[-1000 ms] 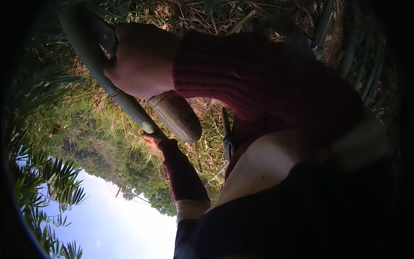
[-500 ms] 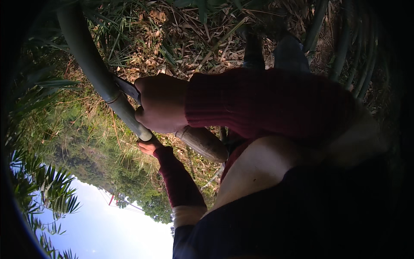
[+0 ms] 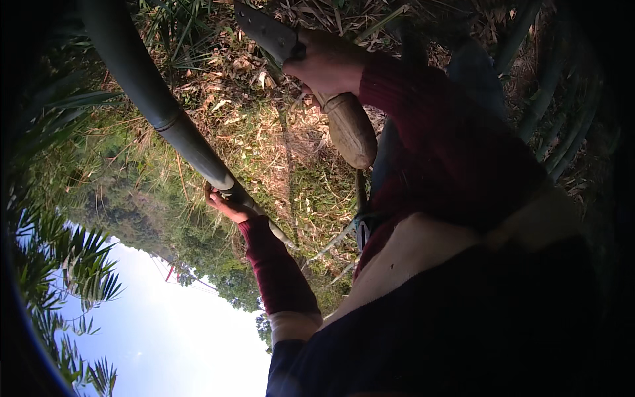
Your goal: The person uses a large machete to cut a standing bamboo stalk near its base. After the stalk falls, the person uses the machete to chop the long stalk into shorter, manageable sections on the ground.
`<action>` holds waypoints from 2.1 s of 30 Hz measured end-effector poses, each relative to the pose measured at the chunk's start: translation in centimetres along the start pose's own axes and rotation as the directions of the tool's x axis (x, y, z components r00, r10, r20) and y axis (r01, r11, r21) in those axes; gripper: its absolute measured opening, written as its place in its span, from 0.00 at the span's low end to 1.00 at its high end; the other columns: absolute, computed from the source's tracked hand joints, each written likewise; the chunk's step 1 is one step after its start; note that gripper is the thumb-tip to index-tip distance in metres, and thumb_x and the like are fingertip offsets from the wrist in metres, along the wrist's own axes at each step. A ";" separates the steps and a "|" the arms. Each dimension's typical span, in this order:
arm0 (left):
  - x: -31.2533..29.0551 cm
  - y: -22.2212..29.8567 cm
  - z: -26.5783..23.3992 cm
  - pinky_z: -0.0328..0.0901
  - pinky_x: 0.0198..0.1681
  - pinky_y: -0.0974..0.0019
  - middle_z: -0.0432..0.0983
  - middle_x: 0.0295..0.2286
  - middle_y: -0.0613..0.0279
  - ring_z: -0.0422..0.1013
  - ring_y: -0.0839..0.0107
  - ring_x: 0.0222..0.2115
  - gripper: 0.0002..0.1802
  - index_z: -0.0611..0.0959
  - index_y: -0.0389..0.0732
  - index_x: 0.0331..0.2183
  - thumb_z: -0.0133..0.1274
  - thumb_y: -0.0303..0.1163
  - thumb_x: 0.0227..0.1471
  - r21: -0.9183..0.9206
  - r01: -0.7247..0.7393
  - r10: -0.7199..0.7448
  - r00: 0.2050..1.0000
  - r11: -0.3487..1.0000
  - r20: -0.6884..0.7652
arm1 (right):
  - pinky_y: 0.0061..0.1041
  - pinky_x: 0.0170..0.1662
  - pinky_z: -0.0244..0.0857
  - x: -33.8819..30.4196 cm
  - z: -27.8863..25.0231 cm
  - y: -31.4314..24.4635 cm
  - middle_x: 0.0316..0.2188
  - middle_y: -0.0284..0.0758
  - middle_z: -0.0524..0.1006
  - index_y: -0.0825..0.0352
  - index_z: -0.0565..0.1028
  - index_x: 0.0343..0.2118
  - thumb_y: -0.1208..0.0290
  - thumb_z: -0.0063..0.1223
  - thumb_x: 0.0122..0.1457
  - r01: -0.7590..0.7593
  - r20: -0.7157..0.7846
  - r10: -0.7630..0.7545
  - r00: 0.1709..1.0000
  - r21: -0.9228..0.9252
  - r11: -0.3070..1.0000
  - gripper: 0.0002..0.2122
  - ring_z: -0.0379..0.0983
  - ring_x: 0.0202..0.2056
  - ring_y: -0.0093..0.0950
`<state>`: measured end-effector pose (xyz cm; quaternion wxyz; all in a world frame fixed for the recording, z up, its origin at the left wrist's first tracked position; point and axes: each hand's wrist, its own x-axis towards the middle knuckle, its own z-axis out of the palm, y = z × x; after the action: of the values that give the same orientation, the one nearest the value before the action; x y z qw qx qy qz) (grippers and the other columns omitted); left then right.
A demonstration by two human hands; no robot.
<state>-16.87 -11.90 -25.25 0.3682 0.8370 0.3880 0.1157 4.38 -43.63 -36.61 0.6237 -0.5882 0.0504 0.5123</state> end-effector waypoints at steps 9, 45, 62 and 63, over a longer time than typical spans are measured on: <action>6.8 14.4 7.9 0.69 0.37 0.66 0.73 0.37 0.55 0.71 0.69 0.32 0.31 0.65 0.31 0.54 0.60 0.21 0.51 0.326 -0.468 0.374 0.874 0.821 0.312 | 0.29 0.28 0.74 -0.4 -14.5 23.2 0.28 0.36 0.74 0.70 0.70 0.48 0.69 0.53 0.62 -0.044 -0.215 0.227 0.950 0.626 0.778 0.14 0.75 0.26 0.28; 6.1 4.1 -2.9 0.71 0.33 0.59 0.77 0.27 0.47 0.75 0.59 0.25 0.36 0.66 0.33 0.50 0.38 0.60 0.61 0.479 -0.281 0.280 0.957 0.832 0.076 | 0.29 0.27 0.66 2.2 1.5 -1.9 0.25 0.35 0.75 0.70 0.70 0.44 0.70 0.54 0.63 0.567 -0.074 -0.592 0.802 0.406 0.717 0.11 0.74 0.24 0.25; 4.3 -0.5 -2.9 0.69 0.43 0.57 0.72 0.40 0.53 0.73 0.62 0.36 0.33 0.66 0.37 0.54 0.40 0.56 0.62 0.436 0.064 0.146 0.890 0.898 -0.432 | 0.38 0.35 0.74 1.6 4.1 -3.8 0.27 0.46 0.78 0.71 0.72 0.42 0.69 0.55 0.59 0.487 0.376 -0.484 0.790 0.094 0.868 0.12 0.79 0.28 0.41; 3.8 1.1 -3.2 0.69 0.43 0.57 0.72 0.41 0.53 0.73 0.62 0.37 0.33 0.66 0.37 0.54 0.40 0.56 0.62 0.430 0.067 0.149 0.880 0.901 -0.450 | 0.38 0.35 0.74 1.1 2.2 -5.8 0.26 0.46 0.78 0.71 0.72 0.41 0.69 0.55 0.59 0.484 0.346 -0.492 0.799 0.115 0.867 0.12 0.79 0.28 0.41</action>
<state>-15.22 -7.92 -22.55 0.0648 0.8520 0.4632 0.2351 7.72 -39.99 -32.70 0.7386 -0.4695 -0.2139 0.4339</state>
